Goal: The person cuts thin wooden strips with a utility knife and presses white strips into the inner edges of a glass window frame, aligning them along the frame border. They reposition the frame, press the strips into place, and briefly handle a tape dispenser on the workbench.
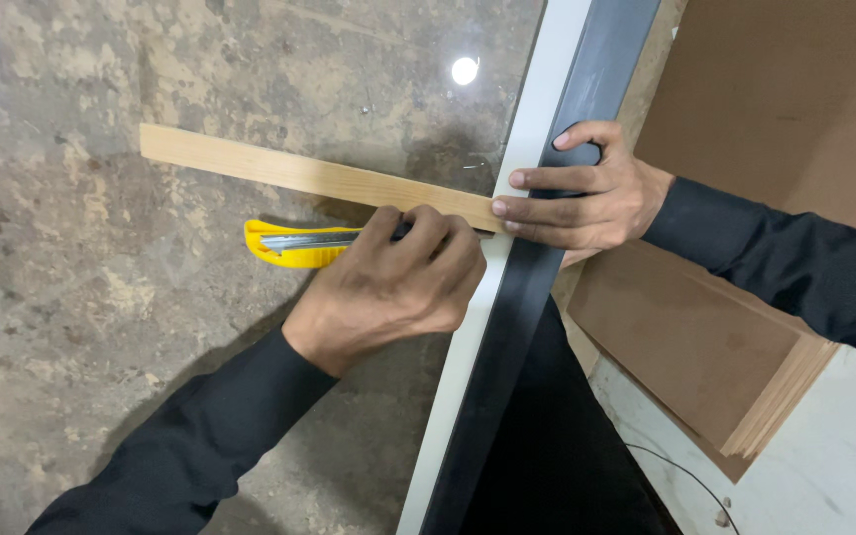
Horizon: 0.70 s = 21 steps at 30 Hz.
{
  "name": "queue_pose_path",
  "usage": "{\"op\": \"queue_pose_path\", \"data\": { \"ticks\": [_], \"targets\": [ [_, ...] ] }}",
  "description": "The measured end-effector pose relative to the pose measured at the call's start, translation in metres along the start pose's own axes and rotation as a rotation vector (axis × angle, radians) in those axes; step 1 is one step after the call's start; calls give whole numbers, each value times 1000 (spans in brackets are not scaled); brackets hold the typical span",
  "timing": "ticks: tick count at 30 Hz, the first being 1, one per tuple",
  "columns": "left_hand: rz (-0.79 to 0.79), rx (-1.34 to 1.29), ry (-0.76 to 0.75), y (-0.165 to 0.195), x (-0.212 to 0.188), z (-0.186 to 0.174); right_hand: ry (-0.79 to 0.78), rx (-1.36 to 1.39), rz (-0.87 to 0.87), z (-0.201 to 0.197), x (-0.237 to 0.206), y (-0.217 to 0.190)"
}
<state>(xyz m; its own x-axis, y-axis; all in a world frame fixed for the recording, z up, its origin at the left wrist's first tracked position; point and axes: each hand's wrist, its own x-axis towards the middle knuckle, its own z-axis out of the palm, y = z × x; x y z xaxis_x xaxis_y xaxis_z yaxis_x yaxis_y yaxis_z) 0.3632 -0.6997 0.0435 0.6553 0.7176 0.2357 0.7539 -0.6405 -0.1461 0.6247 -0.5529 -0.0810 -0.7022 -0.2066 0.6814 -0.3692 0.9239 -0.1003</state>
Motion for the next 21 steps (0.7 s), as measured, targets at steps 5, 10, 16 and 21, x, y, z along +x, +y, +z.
{"op": "queue_pose_path", "data": {
  "ticks": [5, 10, 16, 21],
  "targets": [
    [-41, -32, 5, 1, -1, 2, 46, 9, -11, 3, 2, 2],
    [-35, -46, -21, 1, -1, 1, -89, -20, 5, -6, 3, 1],
    [-54, -36, -25, 3, -2, 0, -100, -32, 3, -7, 3, 1],
    [-70, -28, -2, 2, -5, 5, -60, -39, 0, -3, 0, 0]
  ]
}}
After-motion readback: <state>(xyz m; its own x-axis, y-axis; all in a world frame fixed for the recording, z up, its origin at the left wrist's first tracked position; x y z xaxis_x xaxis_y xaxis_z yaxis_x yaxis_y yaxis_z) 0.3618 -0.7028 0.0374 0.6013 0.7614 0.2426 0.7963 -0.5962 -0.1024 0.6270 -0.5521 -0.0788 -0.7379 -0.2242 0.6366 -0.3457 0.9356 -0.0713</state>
